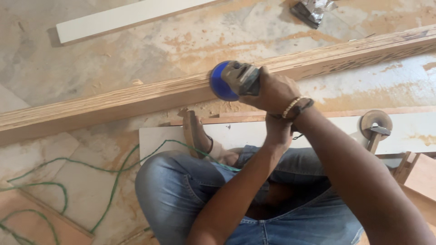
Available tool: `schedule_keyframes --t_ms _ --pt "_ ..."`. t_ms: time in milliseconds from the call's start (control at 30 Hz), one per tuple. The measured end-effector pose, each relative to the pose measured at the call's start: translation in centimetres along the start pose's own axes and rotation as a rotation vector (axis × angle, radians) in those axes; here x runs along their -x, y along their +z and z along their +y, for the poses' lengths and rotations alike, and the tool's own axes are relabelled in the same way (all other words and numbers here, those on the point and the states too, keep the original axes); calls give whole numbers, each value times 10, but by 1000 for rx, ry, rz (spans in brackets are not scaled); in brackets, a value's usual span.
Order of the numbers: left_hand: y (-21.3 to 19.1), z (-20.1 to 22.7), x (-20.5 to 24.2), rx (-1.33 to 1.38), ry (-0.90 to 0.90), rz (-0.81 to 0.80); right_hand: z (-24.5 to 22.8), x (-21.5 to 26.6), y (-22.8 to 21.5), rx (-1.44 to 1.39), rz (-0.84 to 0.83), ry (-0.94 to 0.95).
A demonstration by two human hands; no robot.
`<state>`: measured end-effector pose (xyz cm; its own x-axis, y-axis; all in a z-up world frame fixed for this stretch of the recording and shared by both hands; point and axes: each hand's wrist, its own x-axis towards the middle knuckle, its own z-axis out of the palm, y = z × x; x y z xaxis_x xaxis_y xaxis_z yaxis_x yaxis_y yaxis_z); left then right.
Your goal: The person sands the surface and edges of a long wooden board using an angle grinder while sitting on the floor.
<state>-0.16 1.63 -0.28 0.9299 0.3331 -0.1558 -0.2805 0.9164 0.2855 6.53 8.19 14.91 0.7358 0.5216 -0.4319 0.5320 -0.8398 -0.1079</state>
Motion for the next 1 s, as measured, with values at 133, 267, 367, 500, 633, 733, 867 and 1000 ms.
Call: schedule_keyframes --t_ms 133,267,367,500,633,733,867,1000 --pt "5 -6 1 -23 -127 29 24 1 1 -50 67 10" --pt "6 -51 -12 -82 -226 -52 77 -11 8 -170 38 134" --pt "11 -96 -25 -87 -321 -70 130 -8 12 -262 123 119" --pt "28 -145 -29 -8 -320 -134 181 7 8 -253 248 232" --pt "29 -150 -27 -27 -300 -147 188 12 6 -252 259 216" --pt "22 -127 -27 -24 -281 -166 161 10 4 -231 278 148" --pt "7 -79 -27 -104 -238 -38 95 6 -7 -208 175 87" --pt "-25 -25 -20 -70 -148 5 25 -2 -5 -148 141 0"
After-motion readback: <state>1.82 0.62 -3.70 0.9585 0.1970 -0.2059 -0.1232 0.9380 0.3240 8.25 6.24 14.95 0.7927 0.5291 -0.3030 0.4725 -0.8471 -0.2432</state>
